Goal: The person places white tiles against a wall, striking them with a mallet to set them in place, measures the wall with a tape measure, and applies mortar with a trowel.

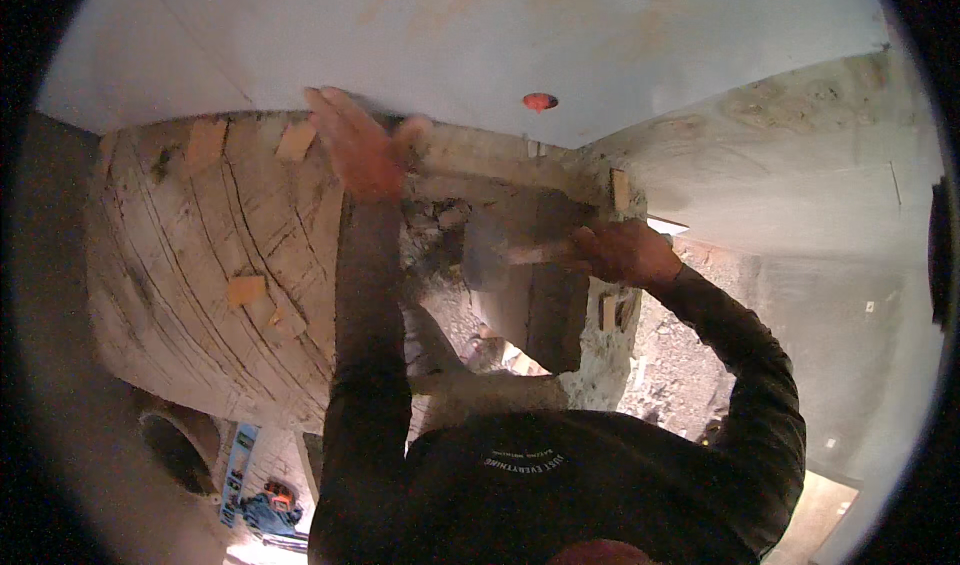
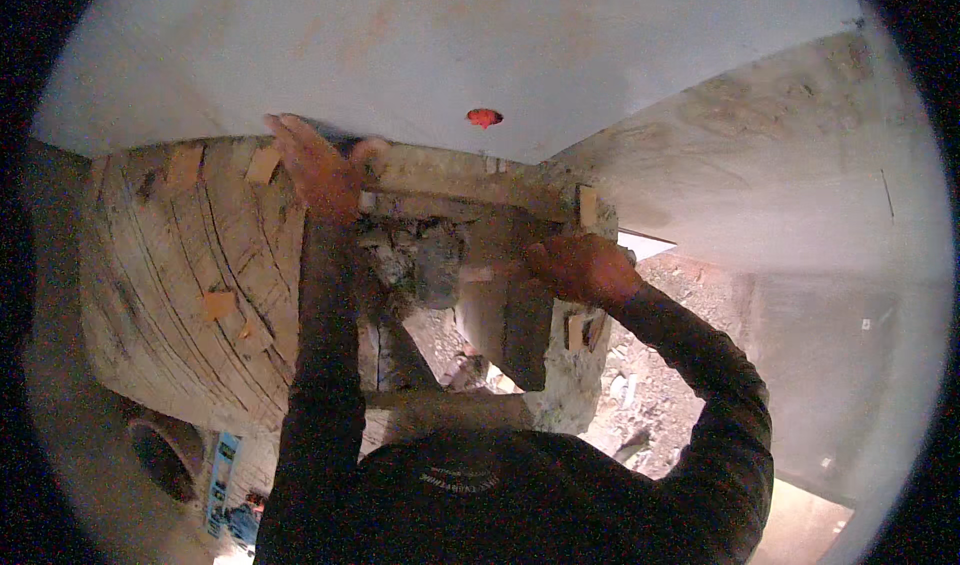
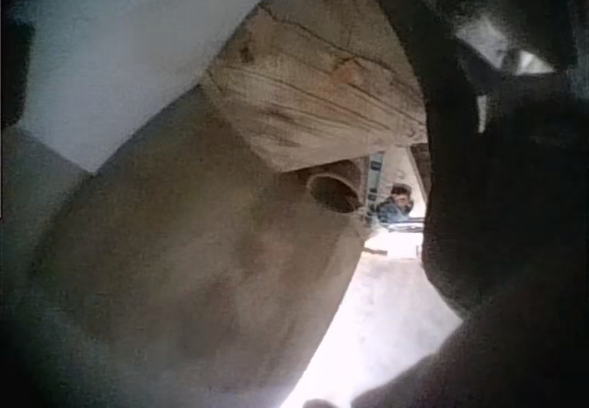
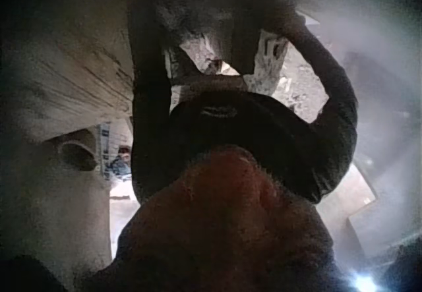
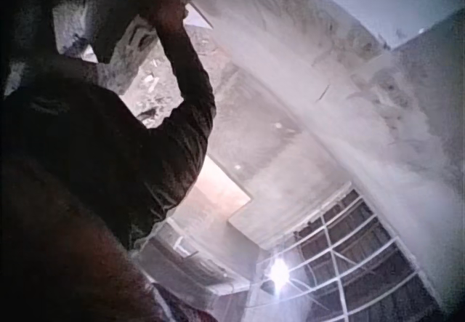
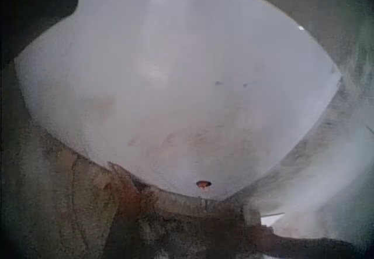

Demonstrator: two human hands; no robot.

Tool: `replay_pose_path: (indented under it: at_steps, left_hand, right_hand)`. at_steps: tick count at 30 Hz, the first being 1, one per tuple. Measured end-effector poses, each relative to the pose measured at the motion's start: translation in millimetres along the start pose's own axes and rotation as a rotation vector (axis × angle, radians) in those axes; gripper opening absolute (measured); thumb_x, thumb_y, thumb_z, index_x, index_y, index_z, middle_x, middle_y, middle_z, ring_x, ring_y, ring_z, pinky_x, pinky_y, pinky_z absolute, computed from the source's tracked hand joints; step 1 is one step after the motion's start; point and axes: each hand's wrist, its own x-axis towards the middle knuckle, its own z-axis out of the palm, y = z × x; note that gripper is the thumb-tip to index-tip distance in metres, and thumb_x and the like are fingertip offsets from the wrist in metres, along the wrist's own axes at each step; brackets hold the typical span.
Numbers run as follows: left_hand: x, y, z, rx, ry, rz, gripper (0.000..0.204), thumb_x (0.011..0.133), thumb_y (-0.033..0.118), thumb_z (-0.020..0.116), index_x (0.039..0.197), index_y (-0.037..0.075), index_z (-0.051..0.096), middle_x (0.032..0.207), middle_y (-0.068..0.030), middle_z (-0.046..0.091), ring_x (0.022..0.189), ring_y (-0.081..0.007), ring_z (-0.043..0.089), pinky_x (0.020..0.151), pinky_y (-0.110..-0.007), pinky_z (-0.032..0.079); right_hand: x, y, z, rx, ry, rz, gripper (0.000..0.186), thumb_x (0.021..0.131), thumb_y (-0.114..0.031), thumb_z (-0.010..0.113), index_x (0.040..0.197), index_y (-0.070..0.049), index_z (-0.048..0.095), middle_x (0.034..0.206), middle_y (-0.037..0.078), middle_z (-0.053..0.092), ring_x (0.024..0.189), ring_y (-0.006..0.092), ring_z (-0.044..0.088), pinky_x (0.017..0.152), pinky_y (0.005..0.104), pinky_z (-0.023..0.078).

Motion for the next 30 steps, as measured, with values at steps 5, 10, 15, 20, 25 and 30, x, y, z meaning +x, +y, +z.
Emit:
replay_pose_path:
  at_steps: [5, 10, 15, 20, 25, 30]
  left_hand:
    - [-1.9, 11.6, 22.1, -0.134, 0.099, -0.026, 0.140, 0.072, 0.081, 0.064, 0.151, -0.021, 0.010, 0.156, -0.0490, 0.005, 0.149, -0.0598, 0.013, 0.122, -0.060, 0.024]
    - [-6.1, 17.4, 27.5, -0.006, 0.063, -0.006, 0.143, 0.072, 0.089, 0.054, 0.150, -0.023, 0.011, 0.155, -0.0501, 0.006, 0.148, -0.0603, 0.014, 0.120, -0.059, 0.028]
    - [-9.8, 15.5, 25.9, 0.086, 0.063, -0.001, 0.143, 0.073, 0.093, 0.045, 0.150, -0.022, 0.012, 0.156, -0.0490, 0.009, 0.147, -0.0603, 0.018, 0.117, -0.058, 0.035]
    - [-8.8, 15.7, 30.8, 0.060, 0.104, 0.002, 0.142, 0.073, 0.094, 0.041, 0.152, -0.020, 0.012, 0.157, -0.0470, 0.011, 0.147, -0.0594, 0.019, 0.117, -0.058, 0.036]
    - [-4.8, 15.4, 29.9, 0.037, 0.096, -0.009, 0.139, 0.075, 0.093, 0.041, 0.153, -0.019, 0.010, 0.157, -0.0459, 0.011, 0.148, -0.0584, 0.019, 0.118, -0.058, 0.034]
    - [-7.2, 15.7, 29.7, 0.030, 0.130, 0.002, 0.137, 0.077, 0.092, 0.040, 0.153, -0.018, 0.013, 0.159, -0.0439, 0.011, 0.148, -0.0572, 0.020, 0.119, -0.058, 0.032]
  right_hand:
    - [1.6, 24.1, 14.3, -0.085, 0.155, -0.106, 0.039, 0.096, -0.050, 0.064, 0.105, -0.012, 0.058, 0.085, 0.011, 0.067, 0.069, 0.0366, 0.068, 0.058, 0.0488, 0.054]
    - [49.5, 59.2, 5.6, 0.212, 0.171, -0.012, 0.035, 0.097, -0.046, 0.062, 0.110, -0.014, 0.060, 0.090, 0.014, 0.066, 0.076, 0.0375, 0.068, 0.066, 0.0505, 0.055]
    - [55.2, 33.6, 11.7, 0.145, 0.192, -0.153, 0.036, 0.098, -0.047, 0.060, 0.110, -0.014, 0.061, 0.090, 0.014, 0.065, 0.079, 0.0376, 0.067, 0.069, 0.0488, 0.055]
    - [51.0, 43.5, 1.0, -0.103, 0.101, -0.124, 0.037, 0.099, -0.048, 0.059, 0.109, -0.012, 0.063, 0.092, 0.013, 0.066, 0.080, 0.0347, 0.067, 0.070, 0.0481, 0.056]
    - [50.9, 26.7, -32.2, 0.094, 0.168, -0.110, 0.037, 0.100, -0.048, 0.057, 0.110, -0.012, 0.064, 0.093, 0.013, 0.066, 0.086, 0.0320, 0.068, 0.072, 0.0486, 0.056]
    - [59.6, 60.9, -5.0, 0.301, 0.090, -0.129, 0.038, 0.100, -0.050, 0.056, 0.108, -0.014, 0.062, 0.099, 0.015, 0.066, 0.094, 0.0350, 0.068, 0.077, 0.0516, 0.054]
